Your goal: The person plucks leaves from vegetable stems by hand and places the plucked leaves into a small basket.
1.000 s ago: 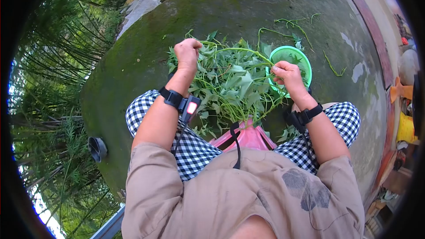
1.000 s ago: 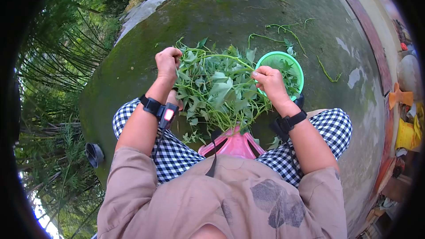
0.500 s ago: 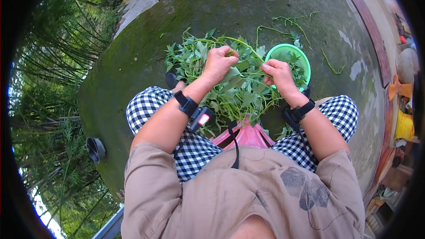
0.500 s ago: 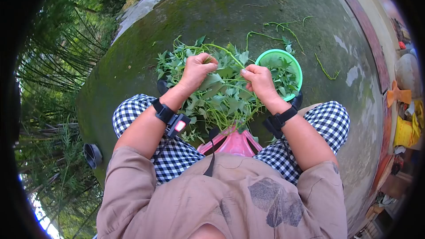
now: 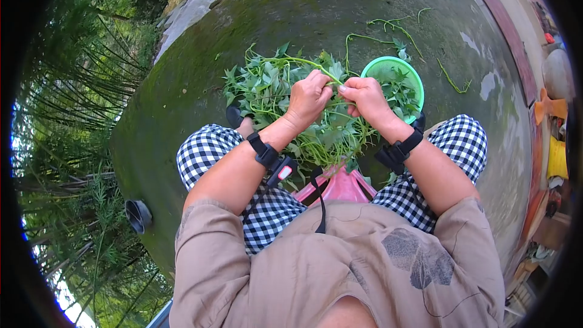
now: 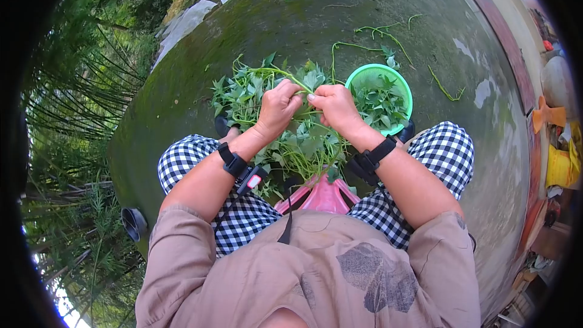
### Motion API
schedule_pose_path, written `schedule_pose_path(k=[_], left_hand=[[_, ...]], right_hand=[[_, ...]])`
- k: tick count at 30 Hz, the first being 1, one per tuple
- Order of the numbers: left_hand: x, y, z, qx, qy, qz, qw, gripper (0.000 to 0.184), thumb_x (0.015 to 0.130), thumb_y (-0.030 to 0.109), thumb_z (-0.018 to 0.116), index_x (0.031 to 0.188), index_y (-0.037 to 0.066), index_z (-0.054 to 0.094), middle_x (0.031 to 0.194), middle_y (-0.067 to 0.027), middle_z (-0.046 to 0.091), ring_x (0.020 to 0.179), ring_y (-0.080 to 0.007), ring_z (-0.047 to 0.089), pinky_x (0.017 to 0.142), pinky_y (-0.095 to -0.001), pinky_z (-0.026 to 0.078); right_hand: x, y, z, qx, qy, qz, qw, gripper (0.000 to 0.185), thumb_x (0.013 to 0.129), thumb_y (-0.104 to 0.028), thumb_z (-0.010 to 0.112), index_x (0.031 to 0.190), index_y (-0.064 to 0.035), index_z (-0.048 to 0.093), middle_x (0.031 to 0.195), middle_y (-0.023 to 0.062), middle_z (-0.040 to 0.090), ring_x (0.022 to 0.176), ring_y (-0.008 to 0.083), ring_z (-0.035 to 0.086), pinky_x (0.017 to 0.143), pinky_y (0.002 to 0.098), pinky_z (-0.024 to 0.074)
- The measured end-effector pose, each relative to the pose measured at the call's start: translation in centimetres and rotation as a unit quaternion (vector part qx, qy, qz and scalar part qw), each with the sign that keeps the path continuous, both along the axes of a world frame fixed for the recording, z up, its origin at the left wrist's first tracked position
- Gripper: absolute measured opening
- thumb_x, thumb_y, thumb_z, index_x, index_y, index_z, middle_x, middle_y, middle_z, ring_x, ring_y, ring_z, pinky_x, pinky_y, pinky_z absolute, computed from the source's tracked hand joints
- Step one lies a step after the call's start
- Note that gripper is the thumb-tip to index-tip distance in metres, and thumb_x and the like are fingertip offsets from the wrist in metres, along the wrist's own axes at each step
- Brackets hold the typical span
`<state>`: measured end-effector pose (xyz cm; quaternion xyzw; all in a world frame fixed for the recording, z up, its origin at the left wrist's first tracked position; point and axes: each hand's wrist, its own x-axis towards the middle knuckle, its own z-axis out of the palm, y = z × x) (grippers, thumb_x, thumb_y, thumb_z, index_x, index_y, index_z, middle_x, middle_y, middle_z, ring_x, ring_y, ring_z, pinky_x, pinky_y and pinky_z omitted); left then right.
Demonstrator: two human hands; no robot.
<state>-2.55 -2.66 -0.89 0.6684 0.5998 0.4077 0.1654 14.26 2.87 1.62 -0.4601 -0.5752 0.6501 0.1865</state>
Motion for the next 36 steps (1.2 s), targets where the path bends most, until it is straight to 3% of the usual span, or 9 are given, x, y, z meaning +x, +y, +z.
schedule_pose_path(k=[5,11,13,20,23,26,29,31,36], left_hand=[[0.1,-0.3,-0.2,-0.005,0.024,-0.001,1.000,0.010,0.079,0.011,0.062,0.086,0.003,0.061,0.079,-0.0133,0.059,0.068,-0.0334,0.061,0.059,-0.0419,0.048],[-1.5,0.3,-0.2,-0.051,-0.039,0.103,0.993,0.013,0.078,0.009,0.058,0.073,-0.002,0.061,0.060,-0.0110,0.055,0.053,-0.0198,0.055,0.053,-0.0342,0.044],[-2.3,0.7,-0.3,-0.073,-0.129,0.145,0.978,0.016,0.077,0.008,0.056,0.066,-0.003,0.061,0.051,-0.0044,0.050,0.048,-0.0095,0.047,0.047,-0.0290,0.038],[-2.3,0.4,-0.5,-0.177,-0.412,0.212,0.868,0.016,0.076,0.005,0.056,0.061,0.001,0.060,0.054,-0.0005,0.049,0.045,-0.0075,0.041,0.042,-0.0254,0.031],[-3.3,0.5,-0.9,-0.137,-0.381,0.210,0.890,0.014,0.078,0.004,0.056,0.064,0.001,0.060,0.054,0.0000,0.048,0.044,-0.0074,0.040,0.041,-0.0249,0.030],[-4.7,0.9,0.1,-0.190,-0.461,0.226,0.837,0.012,0.081,0.005,0.056,0.071,0.001,0.060,0.057,-0.0001,0.050,0.043,-0.0076,0.041,0.040,-0.0234,0.030],[-5.1,0.8,0.0,-0.200,-0.475,0.185,0.837,0.010,0.083,0.006,0.062,0.090,0.000,0.067,0.063,0.0005,0.054,0.044,-0.0068,0.042,0.040,-0.0219,0.031],[-4.8,0.5,0.0,-0.230,-0.442,0.145,0.855,0.025,0.079,0.003,0.070,0.104,0.000,0.069,0.067,0.0019,0.058,0.046,-0.0050,0.043,0.042,-0.0205,0.031],[-3.3,-0.2,0.0,-0.238,-0.324,0.100,0.910,0.018,0.080,0.006,0.071,0.098,0.002,0.072,0.068,0.0059,0.056,0.054,-0.0029,0.041,0.048,-0.0209,0.031]], right_hand=[[0.0,-0.1,-0.2,-0.008,-0.023,0.018,1.000,0.025,0.085,-0.020,0.064,0.074,0.0023,0.065,0.056,0.0060,0.056,0.048,0.0144,0.055,0.044,0.0313,0.0417],[-0.1,-0.3,-1.5,0.303,-0.133,0.012,0.943,0.022,0.080,-0.024,0.068,0.081,-0.0020,0.067,0.077,0.0128,0.065,0.074,0.0294,0.064,0.065,0.0409,0.0482],[-0.3,-0.7,-0.5,0.284,-0.136,0.027,0.949,0.021,0.080,-0.024,0.068,0.083,-0.0031,0.067,0.083,0.0125,0.066,0.078,0.0315,0.063,0.068,0.0421,0.0483],[-1.2,-1.6,-0.7,0.258,-0.099,0.042,0.960,0.020,0.080,-0.023,0.066,0.081,-0.0027,0.067,0.084,0.0146,0.066,0.079,0.0339,0.063,0.070,0.0433,0.0484],[-1.3,-1.8,-0.7,0.269,-0.100,0.037,0.957,0.020,0.079,-0.022,0.067,0.080,-0.0020,0.066,0.082,0.0151,0.066,0.077,0.0340,0.063,0.069,0.0424,0.0482],[-1.2,-1.7,-0.4,0.240,-0.092,0.024,0.966,0.020,0.078,-0.021,0.068,0.079,-0.0010,0.065,0.079,0.0163,0.066,0.074,0.0343,0.063,0.066,0.0420,0.0479],[-0.8,-1.1,-1.5,0.218,-0.079,0.009,0.973,0.020,0.079,-0.020,0.068,0.079,0.0001,0.065,0.071,0.0166,0.064,0.065,0.0304,0.061,0.061,0.0394,0.0470],[-0.5,-0.9,-2.1,0.166,-0.044,0.010,0.985,0.020,0.079,-0.019,0.068,0.080,0.0008,0.065,0.067,0.0154,0.062,0.061,0.0263,0.059,0.059,0.0374,0.0463],[-0.5,-0.9,-1.4,0.096,-0.024,0.014,0.995,0.020,0.079,-0.018,0.068,0.080,0.0017,0.065,0.063,0.0125,0.060,0.057,0.0203,0.056,0.057,0.0348,0.0451]])
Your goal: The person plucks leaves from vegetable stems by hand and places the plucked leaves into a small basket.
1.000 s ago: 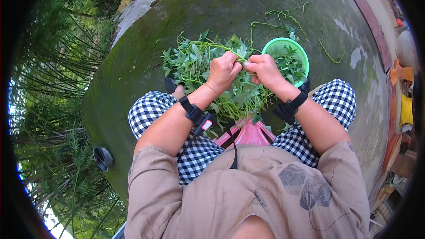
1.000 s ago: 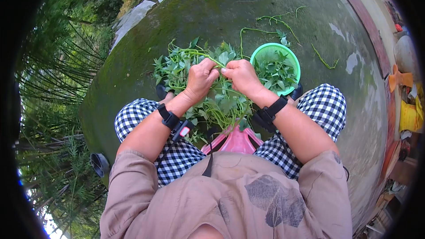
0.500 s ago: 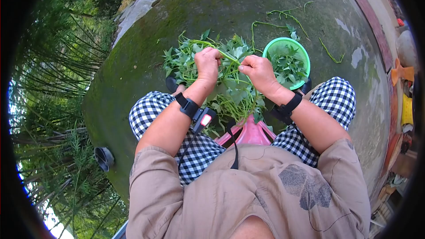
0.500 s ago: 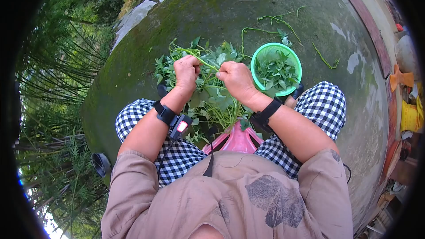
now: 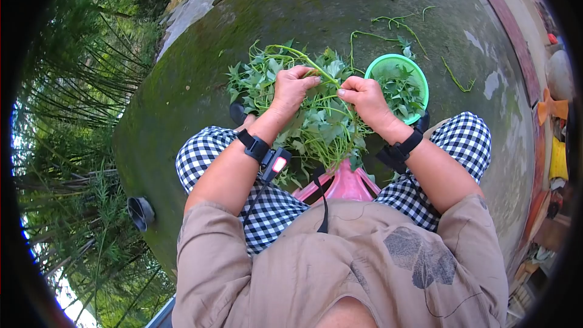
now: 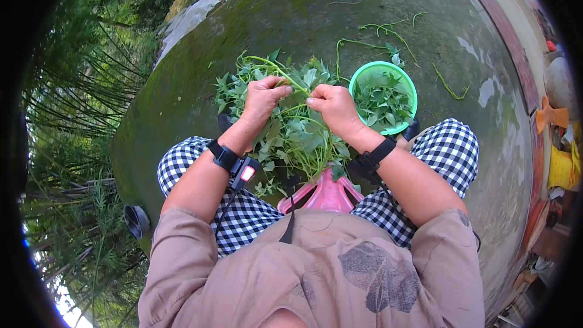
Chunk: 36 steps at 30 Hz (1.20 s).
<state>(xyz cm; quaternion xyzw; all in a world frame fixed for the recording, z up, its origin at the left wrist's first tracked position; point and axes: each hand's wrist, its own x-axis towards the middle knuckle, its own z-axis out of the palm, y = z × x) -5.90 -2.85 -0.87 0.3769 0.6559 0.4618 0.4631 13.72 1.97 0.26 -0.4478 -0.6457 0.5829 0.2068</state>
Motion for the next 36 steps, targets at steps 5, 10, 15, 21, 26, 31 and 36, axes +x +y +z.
schedule_pose_path(k=[5,10,15,21,26,31,36], left_hand=[[0.4,0.0,0.1,0.035,0.074,-0.041,0.996,0.015,0.086,0.014,0.065,0.093,0.003,0.071,0.066,0.0045,0.056,0.056,-0.0037,0.043,0.050,-0.0228,0.034],[0.8,0.0,0.4,0.031,0.016,-0.011,0.999,0.016,0.087,0.012,0.057,0.084,0.000,0.067,0.064,0.0001,0.057,0.054,-0.0054,0.046,0.050,-0.0234,0.036],[0.6,0.2,1.2,0.035,0.008,0.033,0.999,0.014,0.082,0.007,0.055,0.074,-0.001,0.063,0.060,-0.0025,0.056,0.051,-0.0081,0.048,0.049,-0.0251,0.038],[-4.1,1.9,1.6,0.065,-0.135,0.220,0.964,0.013,0.086,0.009,0.052,0.081,0.001,0.062,0.059,-0.0041,0.054,0.041,-0.0124,0.044,0.037,-0.0264,0.033],[-6.8,2.1,3.1,0.125,-0.155,0.267,0.943,0.013,0.087,0.007,0.052,0.085,0.000,0.062,0.064,-0.0058,0.058,0.047,-0.0140,0.050,0.042,-0.0267,0.038],[-8.0,2.0,4.5,0.129,-0.152,0.214,0.956,0.017,0.094,0.013,0.047,0.101,0.003,0.058,0.079,-0.0091,0.065,0.067,-0.0196,0.064,0.054,-0.0296,0.044],[-5.7,1.9,4.0,0.055,-0.270,0.092,0.957,0.017,0.100,0.015,0.040,0.108,0.004,0.051,0.085,-0.0121,0.066,0.085,-0.0314,0.068,0.066,-0.0336,0.050]], right_hand=[[0.3,0.6,-0.2,0.046,-0.032,-0.014,0.998,0.021,0.079,-0.020,0.068,0.080,0.0008,0.066,0.064,0.0127,0.062,0.058,0.0215,0.058,0.057,0.0358,0.0450],[0.3,0.3,0.1,0.079,-0.056,0.028,0.995,0.023,0.078,-0.023,0.068,0.080,-0.0004,0.066,0.065,0.0139,0.062,0.059,0.0252,0.059,0.057,0.0369,0.0448],[0.4,0.2,0.8,0.092,-0.054,0.046,0.993,0.022,0.078,-0.023,0.067,0.079,-0.0007,0.066,0.066,0.0150,0.061,0.060,0.0268,0.060,0.057,0.0376,0.0445],[0.9,0.3,0.2,0.110,-0.054,0.004,0.992,0.021,0.078,-0.020,0.068,0.079,0.0003,0.064,0.067,0.0142,0.061,0.061,0.0250,0.058,0.058,0.0371,0.0438],[1.9,1.4,-2.3,0.105,-0.189,0.000,0.976,0.023,0.078,-0.025,0.069,0.082,-0.0017,0.067,0.075,0.0172,0.066,0.072,0.0333,0.064,0.064,0.0430,0.0471],[2.7,2.0,-5.0,0.061,-0.187,-0.038,0.980,0.023,0.076,-0.023,0.072,0.081,-0.0014,0.068,0.072,0.0173,0.066,0.070,0.0343,0.064,0.064,0.0431,0.0480],[3.0,1.9,-5.4,-0.015,-0.055,-0.087,0.995,0.020,0.078,-0.018,0.072,0.079,0.0008,0.067,0.063,0.0117,0.064,0.056,0.0218,0.062,0.054,0.0374,0.0476]])
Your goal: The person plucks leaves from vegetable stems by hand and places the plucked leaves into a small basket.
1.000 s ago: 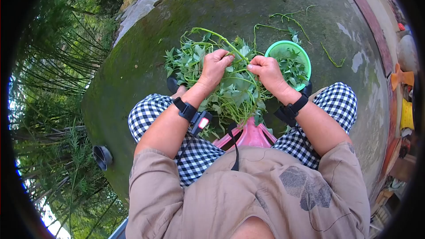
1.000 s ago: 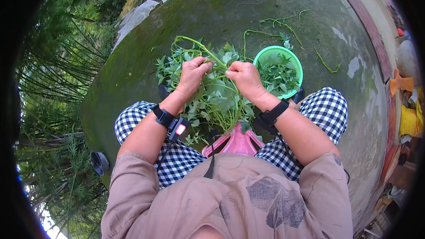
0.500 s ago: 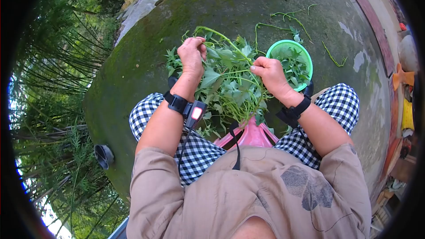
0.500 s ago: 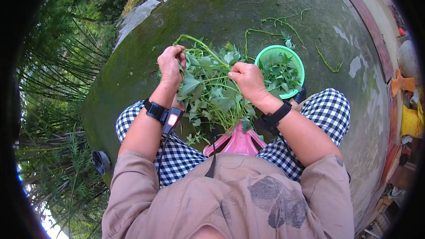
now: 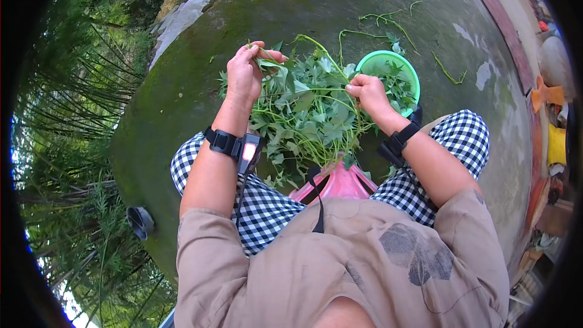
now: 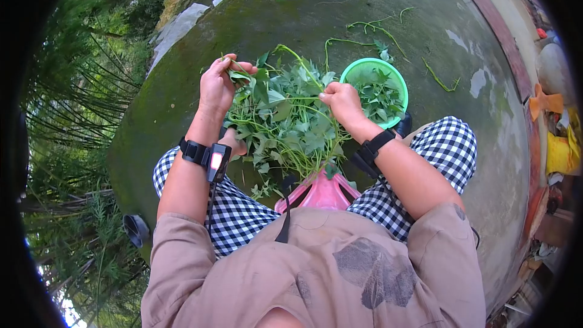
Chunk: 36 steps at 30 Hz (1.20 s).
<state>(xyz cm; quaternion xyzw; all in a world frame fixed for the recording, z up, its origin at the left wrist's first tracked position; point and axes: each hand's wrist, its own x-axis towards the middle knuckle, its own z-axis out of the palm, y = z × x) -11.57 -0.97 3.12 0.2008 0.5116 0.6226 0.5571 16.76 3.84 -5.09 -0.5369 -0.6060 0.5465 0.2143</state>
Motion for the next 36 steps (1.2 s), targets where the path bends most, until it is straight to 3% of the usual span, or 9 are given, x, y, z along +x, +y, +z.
schedule_pose_path(k=[4,6,8,12,19,22,28,32,36], left_hand=[[1.8,0.3,-0.4,-0.024,-0.063,-0.079,0.995,0.016,0.098,0.016,0.050,0.111,0.006,0.052,0.074,-0.0037,0.056,0.065,-0.0162,0.057,0.053,-0.0274,0.043],[3.4,0.0,-0.5,-0.097,0.120,-0.115,0.981,0.015,0.085,0.011,0.069,0.097,0.005,0.062,0.067,0.0025,0.054,0.059,-0.0095,0.050,0.053,-0.0256,0.042],[5.0,-0.2,-3.8,0.010,0.354,-0.124,0.927,0.011,0.079,0.011,0.072,0.084,0.002,0.068,0.066,0.0012,0.059,0.059,-0.0111,0.055,0.056,-0.0273,0.046],[8.0,-0.9,-4.5,0.084,0.539,-0.144,0.826,0.016,0.079,0.013,0.068,0.089,0.003,0.071,0.080,-0.0117,0.064,0.070,-0.0222,0.062,0.064,-0.0346,0.048],[9.5,-0.6,-4.7,0.086,0.468,-0.108,0.873,0.010,0.080,0.007,0.064,0.084,-0.002,0.065,0.074,-0.0084,0.056,0.068,-0.0156,0.055,0.063,-0.0306,0.043],[10.0,-0.9,-4.0,0.108,0.483,-0.105,0.862,0.012,0.077,0.007,0.063,0.083,-0.004,0.064,0.077,-0.0156,0.060,0.068,-0.0283,0.061,0.062,-0.0359,0.046],[10.2,-1.7,-3.9,0.104,0.528,-0.117,0.835,0.014,0.077,0.011,0.064,0.077,-0.003,0.061,0.073,-0.0165,0.060,0.064,-0.0316,0.060,0.059,-0.0376,0.047],[10.3,-1.9,-3.7,0.046,0.414,-0.080,0.906,0.013,0.078,0.007,0.059,0.070,-0.002,0.054,0.058,-0.0034,0.049,0.054,-0.0110,0.046,0.050,-0.0302,0.038],[10.2,-1.7,-3.1,-0.072,0.144,-0.033,0.986,0.013,0.076,0.006,0.058,0.063,0.005,0.053,0.058,0.0024,0.048,0.048,-0.0081,0.039,0.044,-0.0258,0.031]], right_hand=[[-0.1,-0.1,1.1,-0.034,0.030,-0.003,0.999,0.017,0.082,-0.015,0.070,0.078,0.0013,0.066,0.060,0.0049,0.060,0.052,0.0125,0.056,0.049,0.0308,0.0457],[0.1,-0.1,1.6,-0.066,0.057,-0.010,0.996,0.017,0.083,-0.015,0.070,0.078,0.0004,0.065,0.061,0.0028,0.059,0.052,0.0108,0.054,0.049,0.0283,0.0450],[0.1,-0.1,2.6,-0.102,0.085,-0.018,0.991,0.016,0.084,-0.014,0.069,0.078,-0.0007,0.065,0.062,0.0009,0.058,0.051,0.0092,0.052,0.048,0.0263,0.0441],[-0.5,-0.6,4.0,-0.131,0.115,0.005,0.985,0.015,0.085,-0.013,0.068,0.076,-0.0024,0.064,0.062,-0.0012,0.056,0.051,0.0074,0.049,0.047,0.0245,0.0422],[-1.3,-1.1,5.2,-0.138,0.157,0.043,0.977,0.015,0.086,-0.013,0.067,0.076,-0.0025,0.064,0.062,-0.0009,0.056,0.050,0.0072,0.049,0.045,0.0236,0.0396],[-1.4,-1.0,5.7,-0.161,0.172,0.040,0.971,0.015,0.086,-0.013,0.067,0.075,-0.0026,0.064,0.062,-0.0004,0.056,0.049,0.0071,0.049,0.044,0.0229,0.0386],[-1.5,-1.4,6.9,-0.187,0.174,0.039,0.966,0.015,0.085,-0.013,0.067,0.075,-0.0029,0.063,0.061,-0.0003,0.056,0.048,0.0075,0.048,0.043,0.0227,0.0373],[-2.3,-1.8,7.5,-0.198,0.176,0.019,0.964,0.015,0.085,-0.012,0.067,0.074,-0.0029,0.063,0.061,-0.0004,0.056,0.047,0.0075,0.048,0.043,0.0228,0.0377],[-3.1,-2.3,6.9,-0.176,0.180,0.010,0.968,0.015,0.085,-0.012,0.067,0.074,-0.0028,0.063,0.061,-0.0004,0.056,0.048,0.0073,0.048,0.044,0.0237,0.0382]])
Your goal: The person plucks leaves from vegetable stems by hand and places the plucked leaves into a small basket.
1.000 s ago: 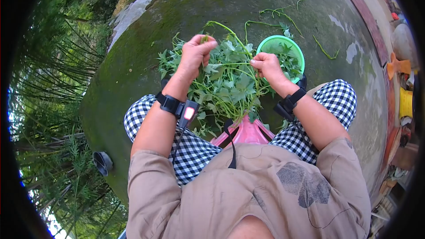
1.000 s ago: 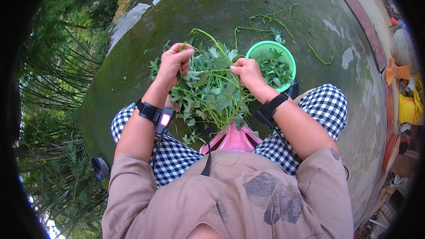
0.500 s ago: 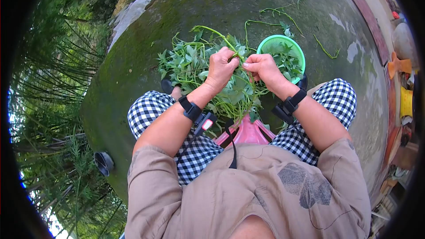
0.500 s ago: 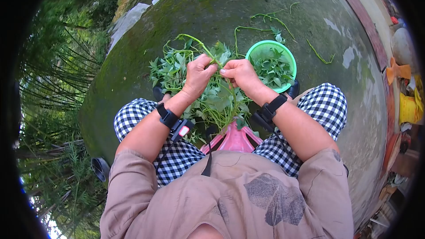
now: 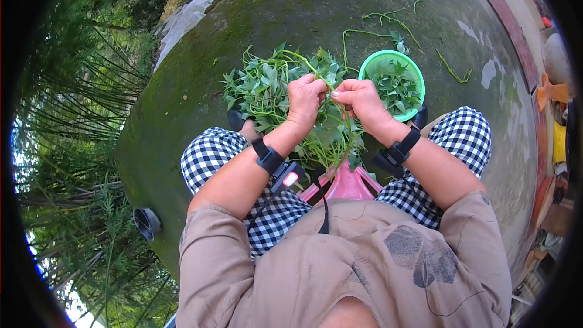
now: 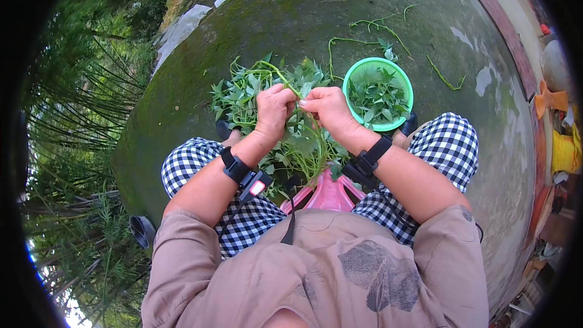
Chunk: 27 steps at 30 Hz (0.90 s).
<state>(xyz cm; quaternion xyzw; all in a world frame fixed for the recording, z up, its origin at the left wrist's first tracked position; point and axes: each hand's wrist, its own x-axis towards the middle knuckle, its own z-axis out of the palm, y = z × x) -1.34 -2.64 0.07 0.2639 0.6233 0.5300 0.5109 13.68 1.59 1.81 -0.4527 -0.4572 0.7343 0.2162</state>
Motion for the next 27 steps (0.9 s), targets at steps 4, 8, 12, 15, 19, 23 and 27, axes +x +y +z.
schedule_pose_path(k=[4,8,12,15,19,23,27], left_hand=[[-0.3,0.2,0.3,0.002,-0.070,0.060,0.996,0.015,0.075,0.007,0.057,0.061,0.004,0.053,0.055,-0.0028,0.050,0.045,-0.0105,0.043,0.041,-0.0261,0.032],[-1.7,0.9,-0.2,-0.024,-0.121,0.105,0.987,0.009,0.078,0.007,0.055,0.070,0.002,0.058,0.057,-0.0037,0.051,0.044,-0.0127,0.044,0.040,-0.0266,0.033],[-4.1,1.2,0.0,-0.023,-0.124,0.130,0.983,0.011,0.082,0.010,0.053,0.083,0.002,0.060,0.062,-0.0029,0.052,0.046,-0.0130,0.045,0.040,-0.0272,0.033],[-6.8,1.7,1.1,0.004,-0.118,0.175,0.977,0.012,0.084,0.011,0.054,0.085,0.001,0.060,0.065,-0.0036,0.053,0.047,-0.0134,0.045,0.041,-0.0277,0.033],[-10.9,2.0,3.1,0.061,-0.161,0.210,0.963,0.012,0.085,0.011,0.054,0.086,0.001,0.059,0.066,-0.0049,0.054,0.049,-0.0148,0.048,0.042,-0.0284,0.035],[-11.1,1.9,4.0,0.063,-0.187,0.118,0.973,0.012,0.085,0.010,0.052,0.087,0.001,0.060,0.067,-0.0053,0.056,0.049,-0.0136,0.049,0.040,-0.0273,0.035],[-7.3,1.6,3.3,0.015,-0.159,0.034,0.987,0.013,0.085,0.010,0.054,0.086,-0.001,0.061,0.067,-0.0067,0.058,0.046,-0.0133,0.048,0.039,-0.0268,0.033]], right_hand=[[-0.6,-0.2,-0.5,0.019,-0.015,0.023,0.999,0.012,0.087,-0.013,0.066,0.079,-0.0043,0.065,0.065,-0.0016,0.058,0.051,0.0065,0.051,0.046,0.0214,0.0392],[-1.2,-0.8,-1.1,0.055,-0.033,-0.001,0.998,0.013,0.086,-0.013,0.066,0.078,-0.0034,0.065,0.065,-0.0013,0.058,0.053,0.0065,0.051,0.048,0.0226,0.0407],[-0.3,0.4,-1.5,0.074,-0.061,-0.041,0.994,0.016,0.086,-0.012,0.067,0.075,-0.0005,0.064,0.063,0.0008,0.058,0.054,0.0084,0.052,0.050,0.0269,0.0439],[0.7,1.7,-3.2,0.073,-0.072,-0.063,0.993,0.018,0.087,-0.011,0.064,0.073,0.0010,0.061,0.063,0.0026,0.059,0.054,0.0099,0.054,0.048,0.0287,0.0438],[2.1,3.1,-5.6,0.037,-0.140,-0.061,0.988,0.011,0.086,-0.009,0.063,0.086,0.0016,0.063,0.064,0.0045,0.059,0.056,0.0111,0.056,0.044,0.0298,0.0431],[2.5,2.8,-5.6,0.072,-0.163,-0.101,0.979,0.034,0.087,-0.004,0.060,0.121,-0.0058,0.059,0.064,0.0010,0.055,0.057,0.0095,0.054,0.045,0.0259,0.0419],[1.9,2.8,-2.7,0.126,-0.026,0.007,0.992,0.035,0.089,-0.003,0.053,0.123,-0.0042,0.062,0.066,-0.0034,0.051,0.054,0.0069,0.047,0.049,0.0238,0.0426]])
